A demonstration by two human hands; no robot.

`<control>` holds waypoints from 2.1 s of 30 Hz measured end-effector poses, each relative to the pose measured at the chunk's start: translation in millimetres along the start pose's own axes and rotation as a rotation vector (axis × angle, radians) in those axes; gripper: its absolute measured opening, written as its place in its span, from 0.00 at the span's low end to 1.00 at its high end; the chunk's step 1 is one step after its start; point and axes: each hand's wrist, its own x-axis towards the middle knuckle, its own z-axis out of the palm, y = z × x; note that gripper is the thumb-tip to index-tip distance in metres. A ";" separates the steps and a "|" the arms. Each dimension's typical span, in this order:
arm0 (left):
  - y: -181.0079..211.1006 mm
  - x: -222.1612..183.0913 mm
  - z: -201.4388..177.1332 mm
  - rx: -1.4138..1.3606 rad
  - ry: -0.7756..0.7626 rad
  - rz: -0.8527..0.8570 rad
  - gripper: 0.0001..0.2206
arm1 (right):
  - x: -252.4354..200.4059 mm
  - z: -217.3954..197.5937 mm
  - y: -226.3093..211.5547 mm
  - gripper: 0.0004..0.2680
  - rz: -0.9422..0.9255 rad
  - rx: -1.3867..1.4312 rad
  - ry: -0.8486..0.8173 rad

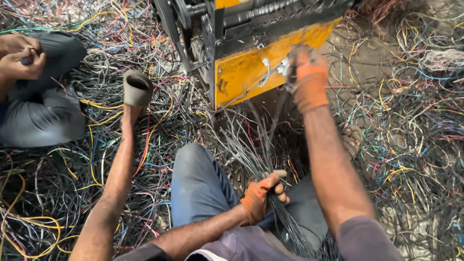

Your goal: The person feeds bundles of electrical wires into a stripping machine to remove insulation. The person sorts through a large pile of tangled wires on the floor, selects groups of wires, and guides them into the machine's intake ports.

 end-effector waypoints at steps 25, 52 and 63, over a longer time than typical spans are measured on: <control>8.4 -5.3 16.6 -0.010 0.060 -0.023 0.19 | 73.5 5.6 110.2 0.04 0.180 -0.169 -0.117; 2.7 5.9 4.7 -0.051 0.026 0.039 0.18 | 141.0 39.9 95.2 0.08 0.332 -0.394 -0.237; 2.8 2.1 4.2 -0.050 -0.031 0.026 0.19 | 33.5 2.1 37.7 0.09 0.358 -0.116 -0.239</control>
